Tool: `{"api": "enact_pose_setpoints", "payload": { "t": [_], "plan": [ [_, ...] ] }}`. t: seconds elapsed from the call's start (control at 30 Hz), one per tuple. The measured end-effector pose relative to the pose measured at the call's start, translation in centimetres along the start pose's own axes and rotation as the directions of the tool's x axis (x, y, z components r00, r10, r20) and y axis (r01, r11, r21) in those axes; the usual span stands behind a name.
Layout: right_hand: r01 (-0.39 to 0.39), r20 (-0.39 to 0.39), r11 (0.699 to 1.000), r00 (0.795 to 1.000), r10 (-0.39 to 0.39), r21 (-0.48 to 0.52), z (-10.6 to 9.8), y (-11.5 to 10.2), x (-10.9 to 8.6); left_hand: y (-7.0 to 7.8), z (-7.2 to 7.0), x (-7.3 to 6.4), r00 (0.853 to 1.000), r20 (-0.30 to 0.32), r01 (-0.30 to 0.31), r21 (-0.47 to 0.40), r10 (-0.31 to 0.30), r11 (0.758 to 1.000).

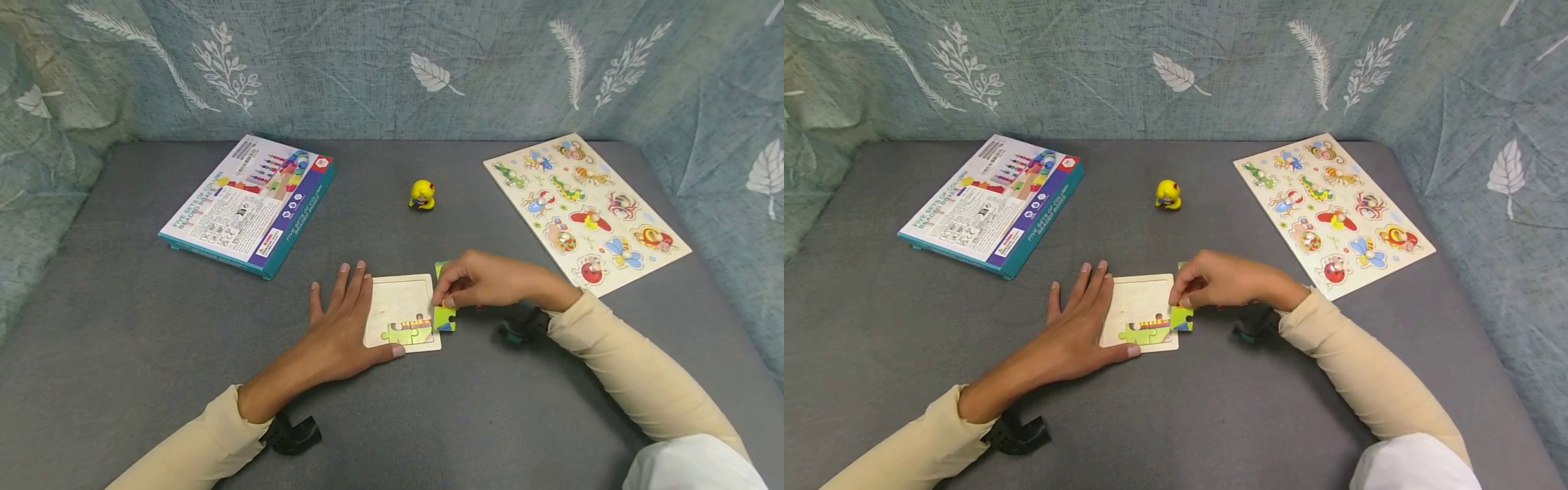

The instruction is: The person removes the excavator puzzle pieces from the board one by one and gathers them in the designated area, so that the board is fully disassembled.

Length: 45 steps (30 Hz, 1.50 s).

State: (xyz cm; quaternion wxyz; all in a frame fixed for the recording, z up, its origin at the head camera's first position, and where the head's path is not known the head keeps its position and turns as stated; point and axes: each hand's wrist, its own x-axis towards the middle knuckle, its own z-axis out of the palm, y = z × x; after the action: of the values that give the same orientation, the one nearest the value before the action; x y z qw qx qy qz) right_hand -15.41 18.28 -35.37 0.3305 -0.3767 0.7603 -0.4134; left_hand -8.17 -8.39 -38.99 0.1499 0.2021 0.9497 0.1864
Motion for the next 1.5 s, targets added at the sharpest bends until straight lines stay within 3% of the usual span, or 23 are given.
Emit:
{"api": "enact_pose_setpoints", "payload": {
  "t": [0.5, 0.9, 1.2, 1.33, 1.5],
  "plan": [
    [-0.039, 0.058, 0.996, 0.997, 0.044, -0.083, 0.0, 0.0, -1.2, 0.1, -0.1, 0.0, 1.0, -0.012, -0.002, 0.003, 0.002, 1.0],
    [-0.047, 0.044, 0.993, 0.998, 0.052, -0.111, -0.2, 0.1, -1.5, 0.3, -0.2, 0.0, 1.0, -0.007, -0.001, -0.004, 0.001, 1.0],
    [-0.038, 0.0, 0.994, 0.999, 0.038, -0.104, -0.3, 0.0, -1.3, 0.7, -0.2, -0.1, 0.997, -0.006, -0.081, -0.059, 0.081, 0.995],
    [-0.016, -0.035, 0.994, 0.999, 0.013, -0.106, -0.1, -0.1, -1.0, 1.0, -0.1, -0.1, 0.997, 0.001, -0.075, -0.052, 0.075, 0.996],
    [0.004, -0.067, 0.992, 0.998, -0.012, -0.123, 0.3, -0.3, -0.3, 1.4, 0.1, 0.2, 1.0, 0.011, -0.024, -0.035, 0.025, 0.999]
  ]
}}
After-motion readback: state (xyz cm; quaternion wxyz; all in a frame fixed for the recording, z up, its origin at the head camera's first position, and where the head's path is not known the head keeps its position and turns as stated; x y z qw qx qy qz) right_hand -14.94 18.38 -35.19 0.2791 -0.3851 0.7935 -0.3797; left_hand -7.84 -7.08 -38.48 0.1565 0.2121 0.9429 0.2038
